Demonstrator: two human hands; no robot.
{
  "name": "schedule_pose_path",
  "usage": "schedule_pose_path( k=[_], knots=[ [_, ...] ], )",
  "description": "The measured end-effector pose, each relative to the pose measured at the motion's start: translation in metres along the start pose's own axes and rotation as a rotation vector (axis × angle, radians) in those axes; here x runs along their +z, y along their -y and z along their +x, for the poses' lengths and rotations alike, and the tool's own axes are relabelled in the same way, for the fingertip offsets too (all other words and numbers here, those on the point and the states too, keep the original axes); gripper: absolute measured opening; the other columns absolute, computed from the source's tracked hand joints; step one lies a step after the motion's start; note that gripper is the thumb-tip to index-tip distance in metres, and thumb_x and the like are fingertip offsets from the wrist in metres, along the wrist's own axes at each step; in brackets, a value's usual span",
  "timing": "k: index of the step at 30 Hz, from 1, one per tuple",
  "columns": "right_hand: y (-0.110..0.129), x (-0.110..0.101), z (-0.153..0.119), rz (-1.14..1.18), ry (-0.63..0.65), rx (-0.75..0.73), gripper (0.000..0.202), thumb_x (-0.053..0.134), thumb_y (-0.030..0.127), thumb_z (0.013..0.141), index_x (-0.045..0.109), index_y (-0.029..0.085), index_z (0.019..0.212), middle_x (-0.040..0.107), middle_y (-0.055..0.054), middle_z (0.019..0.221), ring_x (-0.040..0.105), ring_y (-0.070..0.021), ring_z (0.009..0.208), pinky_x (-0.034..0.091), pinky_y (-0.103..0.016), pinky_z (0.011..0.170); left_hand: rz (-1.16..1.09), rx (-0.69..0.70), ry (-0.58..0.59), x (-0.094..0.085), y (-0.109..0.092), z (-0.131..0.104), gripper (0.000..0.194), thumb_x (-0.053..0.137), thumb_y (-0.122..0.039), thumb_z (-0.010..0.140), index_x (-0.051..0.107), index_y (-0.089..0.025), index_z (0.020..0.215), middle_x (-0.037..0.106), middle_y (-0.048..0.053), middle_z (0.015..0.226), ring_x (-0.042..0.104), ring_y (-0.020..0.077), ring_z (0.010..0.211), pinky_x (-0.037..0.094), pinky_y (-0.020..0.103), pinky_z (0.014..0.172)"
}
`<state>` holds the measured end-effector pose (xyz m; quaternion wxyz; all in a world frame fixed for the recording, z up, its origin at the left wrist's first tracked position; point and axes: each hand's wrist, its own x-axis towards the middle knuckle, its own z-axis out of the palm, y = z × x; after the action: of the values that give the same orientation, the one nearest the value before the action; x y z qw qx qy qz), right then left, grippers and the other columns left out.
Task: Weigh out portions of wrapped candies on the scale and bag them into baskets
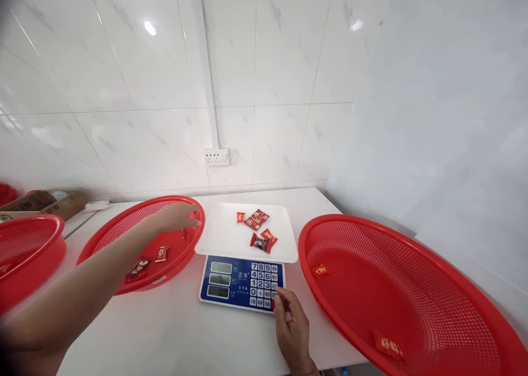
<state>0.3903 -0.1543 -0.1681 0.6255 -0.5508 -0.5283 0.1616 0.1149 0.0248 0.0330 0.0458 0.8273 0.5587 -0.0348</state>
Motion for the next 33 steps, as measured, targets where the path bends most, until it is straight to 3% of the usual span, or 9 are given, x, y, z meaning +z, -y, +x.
schedule_pose_path(
  k=[3, 6, 9, 13, 20, 25, 28, 30, 33],
  knots=[
    [-0.001, 0.0, -0.001, 0.012, 0.013, -0.011, 0.02, 0.052, 0.035, 0.086, 0.061, 0.019, 0.092, 0.065, -0.007, 0.078, 0.063, -0.0156, 0.062, 0.054, -0.023, 0.053, -0.051, 0.044, -0.018, 0.006, -0.011, 0.019, 0.036, 0.045, -0.047, 0.084, 0.057, -0.022, 0.106, 0.065, 0.005, 0.099, 0.062, 0.0211, 0.087, 0.047, 0.032, 0.074],
    [-0.002, -0.001, -0.002, 0.005, 0.006, -0.039, 0.019, 0.052, 0.034, 0.086, 0.062, 0.019, 0.092, 0.065, -0.006, 0.077, 0.063, -0.0153, 0.061, 0.054, -0.022, 0.053, -0.103, 0.121, -0.042, 0.024, -0.045, 0.049, 0.036, 0.049, -0.042, 0.087, 0.054, -0.021, 0.115, 0.058, 0.006, 0.115, 0.058, 0.0189, 0.1, 0.047, 0.036, 0.087],
    [-0.002, -0.002, -0.003, 0.001, -0.002, -0.057, 0.018, 0.052, 0.033, 0.086, 0.062, 0.019, 0.092, 0.065, -0.006, 0.076, 0.064, -0.0154, 0.061, 0.054, -0.023, 0.053, -0.129, 0.115, -0.056, 0.04, -0.075, 0.073, 0.036, 0.052, -0.036, 0.087, 0.052, -0.017, 0.117, 0.055, 0.009, 0.119, 0.056, 0.0196, 0.101, 0.049, 0.042, 0.085],
    [-0.001, -0.003, -0.003, -0.015, 0.0, -0.056, 0.02, 0.052, 0.034, 0.086, 0.063, 0.019, 0.092, 0.066, -0.007, 0.079, 0.066, -0.0166, 0.064, 0.054, -0.024, 0.055, -0.155, 0.077, -0.022, 0.049, -0.088, 0.09, 0.035, 0.053, -0.034, 0.087, 0.052, -0.016, 0.117, 0.055, 0.009, 0.118, 0.057, 0.0196, 0.1, 0.05, 0.041, 0.084],
    [0.003, -0.003, -0.002, -0.048, -0.001, -0.059, 0.02, 0.051, 0.036, 0.086, 0.062, 0.019, 0.089, 0.066, -0.006, 0.075, 0.064, -0.0162, 0.062, 0.054, -0.024, 0.055, -0.26, 0.09, 0.089, 0.04, -0.071, 0.077, 0.035, 0.052, -0.035, 0.087, 0.052, -0.016, 0.116, 0.056, 0.009, 0.115, 0.058, 0.0186, 0.097, 0.051, 0.04, 0.081],
    [0.004, -0.003, -0.001, -0.04, 0.004, -0.049, 0.021, 0.051, 0.036, 0.087, 0.062, 0.019, 0.089, 0.066, -0.006, 0.075, 0.063, -0.0158, 0.061, 0.053, -0.024, 0.054, -0.253, 0.052, 0.09, -0.003, -0.017, 0.038, 0.026, 0.06, -0.029, 0.076, 0.057, -0.017, 0.1, 0.062, 0.003, 0.098, 0.058, 0.0148, 0.083, 0.048, 0.027, 0.071],
    [0.003, -0.002, -0.001, -0.024, 0.009, -0.049, 0.02, 0.051, 0.035, 0.086, 0.062, 0.019, 0.089, 0.065, -0.005, 0.074, 0.062, -0.0151, 0.059, 0.053, -0.024, 0.053, -0.21, 0.016, 0.158, -0.024, 0.011, 0.017, 0.023, 0.067, -0.027, 0.063, 0.06, -0.017, 0.082, 0.063, 0.002, 0.08, 0.058, 0.0157, 0.067, 0.045, 0.027, 0.06],
    [0.002, -0.001, -0.001, -0.016, 0.011, -0.052, 0.019, 0.051, 0.034, 0.086, 0.062, 0.019, 0.09, 0.064, -0.005, 0.072, 0.062, -0.0148, 0.058, 0.052, -0.023, 0.052, -0.2, 0.032, 0.161, -0.026, 0.011, 0.011, 0.022, 0.067, -0.029, 0.061, 0.061, -0.017, 0.079, 0.064, 0.002, 0.078, 0.058, 0.0174, 0.068, 0.044, 0.028, 0.061],
    [0.002, 0.0, -0.001, -0.007, 0.013, -0.059, 0.019, 0.051, 0.033, 0.087, 0.062, 0.019, 0.091, 0.064, -0.004, 0.073, 0.062, -0.0148, 0.059, 0.052, -0.024, 0.053, -0.24, 0.155, 0.102, -0.011, -0.022, 0.014, 0.024, 0.058, -0.037, 0.073, 0.062, -0.02, 0.091, 0.066, 0.003, 0.096, 0.059, 0.0178, 0.086, 0.045, 0.027, 0.074]
  ],
)
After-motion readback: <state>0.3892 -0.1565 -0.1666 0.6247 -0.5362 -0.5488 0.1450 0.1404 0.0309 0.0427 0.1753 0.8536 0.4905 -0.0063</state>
